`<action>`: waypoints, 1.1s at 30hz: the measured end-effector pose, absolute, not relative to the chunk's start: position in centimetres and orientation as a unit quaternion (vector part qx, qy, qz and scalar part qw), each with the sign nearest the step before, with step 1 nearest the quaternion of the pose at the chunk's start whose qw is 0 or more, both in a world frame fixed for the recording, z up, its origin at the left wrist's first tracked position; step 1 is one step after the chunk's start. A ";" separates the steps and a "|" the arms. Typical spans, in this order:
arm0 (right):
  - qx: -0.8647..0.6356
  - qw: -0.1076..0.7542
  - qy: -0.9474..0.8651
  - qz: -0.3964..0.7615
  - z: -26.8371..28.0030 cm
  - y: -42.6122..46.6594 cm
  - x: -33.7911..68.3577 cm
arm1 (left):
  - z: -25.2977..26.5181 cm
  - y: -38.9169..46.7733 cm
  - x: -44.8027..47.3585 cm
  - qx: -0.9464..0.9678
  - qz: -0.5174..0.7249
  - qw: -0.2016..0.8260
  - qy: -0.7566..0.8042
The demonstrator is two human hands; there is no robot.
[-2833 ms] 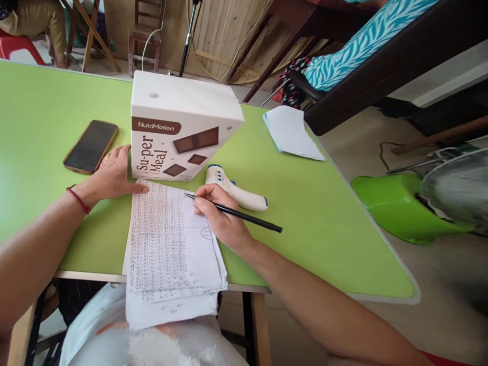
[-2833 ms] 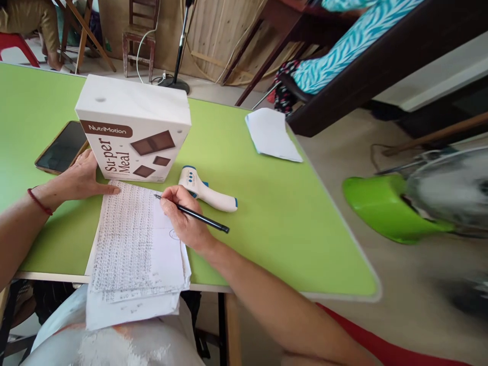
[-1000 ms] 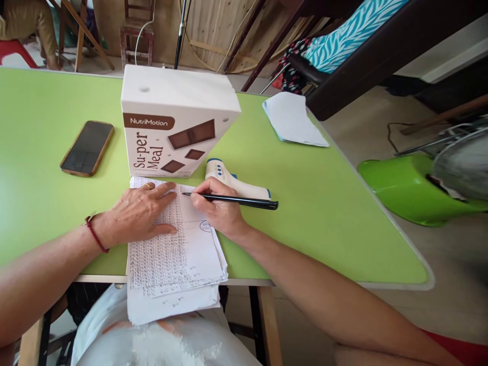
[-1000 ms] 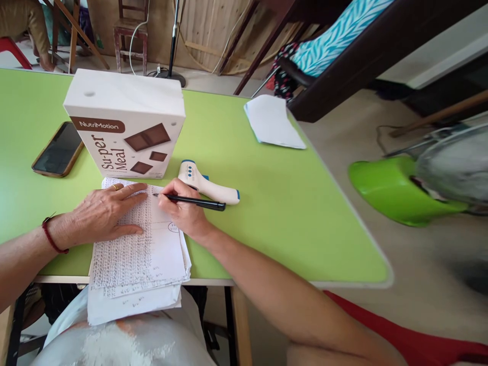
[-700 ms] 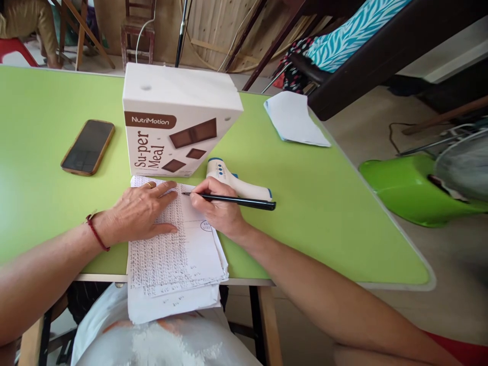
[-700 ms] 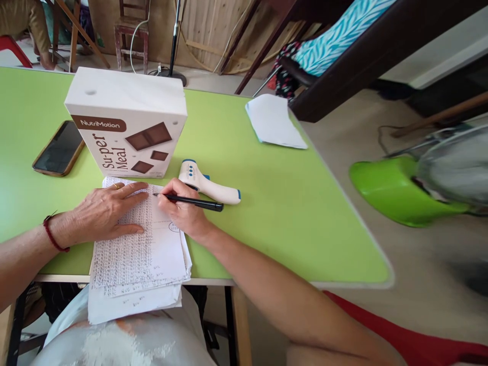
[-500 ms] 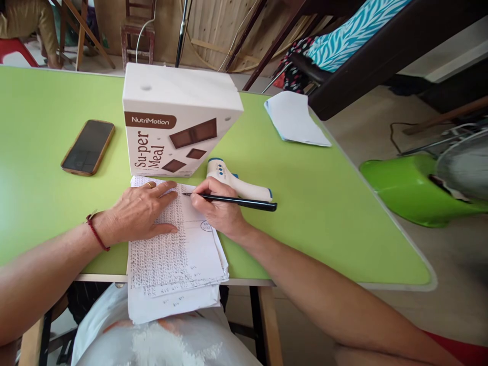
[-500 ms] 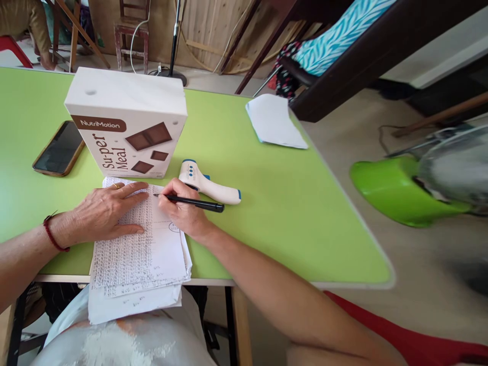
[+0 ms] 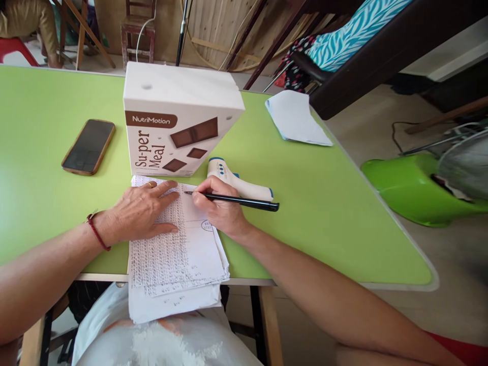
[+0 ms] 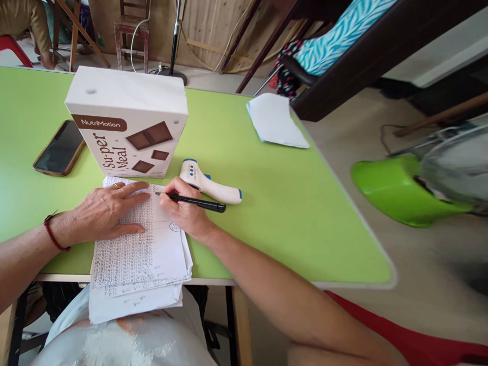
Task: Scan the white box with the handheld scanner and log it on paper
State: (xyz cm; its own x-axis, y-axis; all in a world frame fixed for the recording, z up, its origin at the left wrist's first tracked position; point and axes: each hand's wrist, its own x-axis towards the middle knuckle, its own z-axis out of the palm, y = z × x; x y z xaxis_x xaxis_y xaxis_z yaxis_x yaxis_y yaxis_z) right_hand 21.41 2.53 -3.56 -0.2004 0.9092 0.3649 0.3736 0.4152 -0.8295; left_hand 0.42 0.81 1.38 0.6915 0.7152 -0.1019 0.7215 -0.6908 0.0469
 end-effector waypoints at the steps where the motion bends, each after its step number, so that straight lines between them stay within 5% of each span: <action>1: -0.446 0.442 -0.716 0.305 -3.5 2.5 21.4 | 1.4 0.8 0.4 0.919 -0.037 0.041 0.390; 33: -0.464 0.443 -0.704 0.304 -3.4 2.5 21.6 | 1.2 1.0 0.2 0.924 -0.017 0.042 0.379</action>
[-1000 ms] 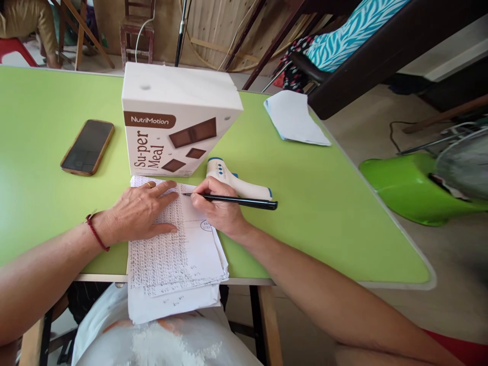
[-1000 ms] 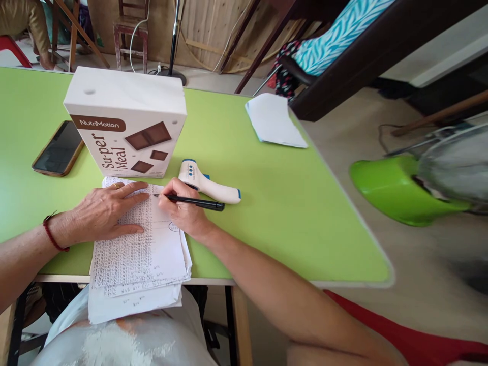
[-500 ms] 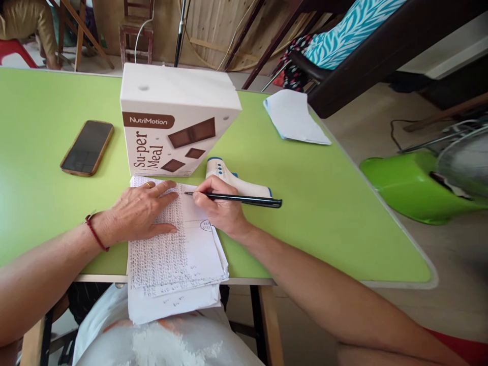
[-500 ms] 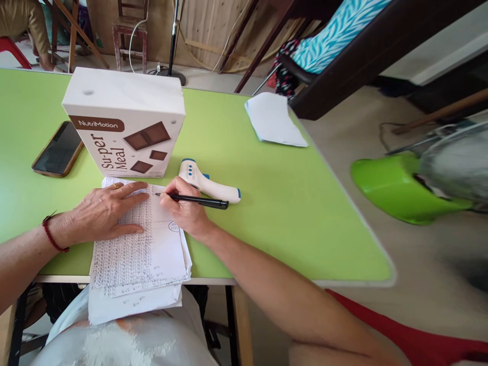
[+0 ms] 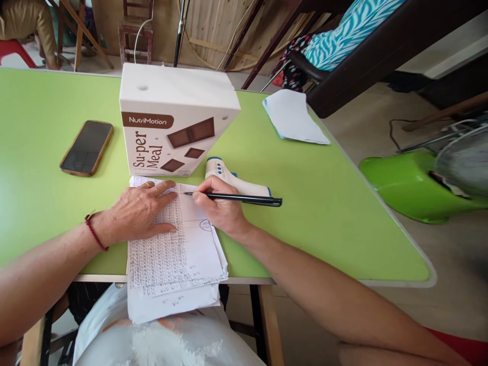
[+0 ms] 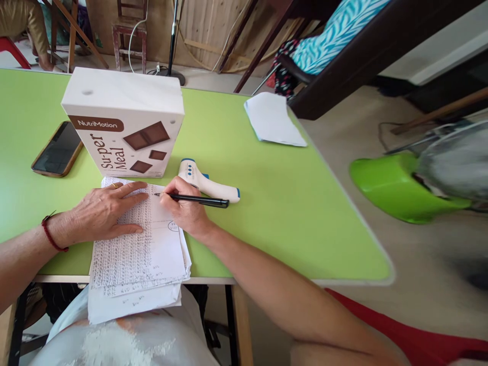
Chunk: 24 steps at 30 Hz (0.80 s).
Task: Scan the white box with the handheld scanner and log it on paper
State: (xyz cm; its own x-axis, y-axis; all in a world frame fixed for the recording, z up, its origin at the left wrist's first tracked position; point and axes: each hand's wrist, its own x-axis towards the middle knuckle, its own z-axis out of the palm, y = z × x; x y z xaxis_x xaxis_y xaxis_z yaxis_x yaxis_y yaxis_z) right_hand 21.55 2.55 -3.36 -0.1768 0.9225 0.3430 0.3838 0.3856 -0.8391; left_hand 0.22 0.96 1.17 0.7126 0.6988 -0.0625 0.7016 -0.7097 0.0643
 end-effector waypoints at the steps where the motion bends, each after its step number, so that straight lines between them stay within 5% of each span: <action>1: -0.467 0.448 -0.698 0.306 -3.4 2.6 21.6 | 1.2 1.0 0.2 0.924 -0.018 0.043 0.379; 24: -0.468 0.434 -0.720 0.272 -3.3 2.4 21.5 | 1.0 0.9 -0.1 0.927 -0.006 0.035 0.374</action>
